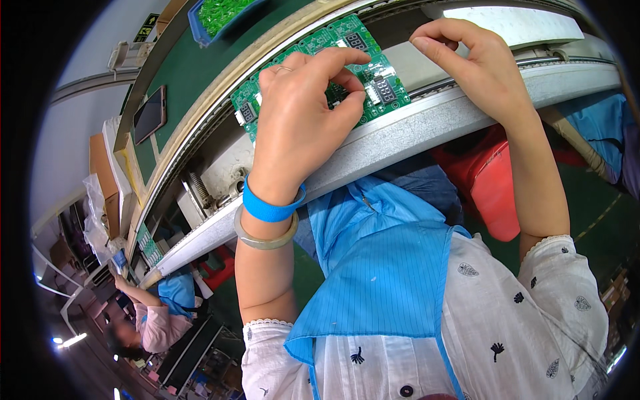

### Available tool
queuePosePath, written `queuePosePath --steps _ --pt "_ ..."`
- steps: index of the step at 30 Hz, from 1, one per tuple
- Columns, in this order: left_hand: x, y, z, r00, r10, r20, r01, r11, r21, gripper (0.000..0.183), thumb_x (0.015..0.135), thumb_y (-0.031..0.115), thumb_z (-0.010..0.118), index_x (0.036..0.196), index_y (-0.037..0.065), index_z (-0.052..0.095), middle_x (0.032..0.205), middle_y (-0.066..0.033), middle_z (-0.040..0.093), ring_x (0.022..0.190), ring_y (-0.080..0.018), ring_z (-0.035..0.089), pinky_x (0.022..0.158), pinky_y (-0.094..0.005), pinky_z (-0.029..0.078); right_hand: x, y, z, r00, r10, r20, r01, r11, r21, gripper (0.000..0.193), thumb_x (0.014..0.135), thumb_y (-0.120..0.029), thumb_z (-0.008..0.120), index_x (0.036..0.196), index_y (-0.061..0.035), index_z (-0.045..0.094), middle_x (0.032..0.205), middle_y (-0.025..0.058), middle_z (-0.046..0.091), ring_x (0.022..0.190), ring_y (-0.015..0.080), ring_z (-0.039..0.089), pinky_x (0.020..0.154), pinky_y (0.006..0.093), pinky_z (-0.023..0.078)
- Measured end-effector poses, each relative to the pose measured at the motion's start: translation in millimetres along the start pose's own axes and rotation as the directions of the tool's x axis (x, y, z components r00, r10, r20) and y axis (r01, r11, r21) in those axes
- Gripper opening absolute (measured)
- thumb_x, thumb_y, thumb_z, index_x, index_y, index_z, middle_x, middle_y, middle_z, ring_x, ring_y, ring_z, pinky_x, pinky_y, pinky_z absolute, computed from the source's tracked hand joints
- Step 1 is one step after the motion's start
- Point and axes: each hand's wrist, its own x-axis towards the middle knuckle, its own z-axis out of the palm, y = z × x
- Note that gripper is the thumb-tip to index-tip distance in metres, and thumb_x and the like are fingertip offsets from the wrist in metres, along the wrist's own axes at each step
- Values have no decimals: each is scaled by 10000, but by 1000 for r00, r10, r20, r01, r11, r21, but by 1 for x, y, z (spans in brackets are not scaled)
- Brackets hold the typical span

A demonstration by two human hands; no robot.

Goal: The person inserts small green electronic components into a green circuit board resting on a metal rail. They pick up components from a nearby container and place them into specific slots on the board, repeating this process for multiple units.

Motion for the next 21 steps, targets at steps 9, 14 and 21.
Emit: queuePosePath --steps 9,14,21 --pt "3 0 0 1000 10 17 -10 1000 -25 330 782 90 708 1104 138 760 844 4 750 846 -194 641 825 -350 427 0 2 1 1000 18 2 -18 999 37 225 966 -209 696 1078 -21 747 1015 32 737 923 136 629 850 270 477" --pt "5 -5 3 999 44 -2 -44 998 -32 324 778 81 703 1091 134 765 850 -10 750 821 -197 638 757 -348 458 -1 1 0 999 51 -1 -51 998 38 226 969 -209 696 1079 -19 748 1005 24 732 921 120 619 836 258 470" --pt "3 -7 6 999 45 -23 -48 994 -102 308 781 61 710 1078 121 767 853 -24 749 789 -208 632 702 -341 498 2 -7 -1 995 100 20 -100 994 33 220 965 -194 698 1057 0 744 931 9 693 855 104 563 804 248 455"
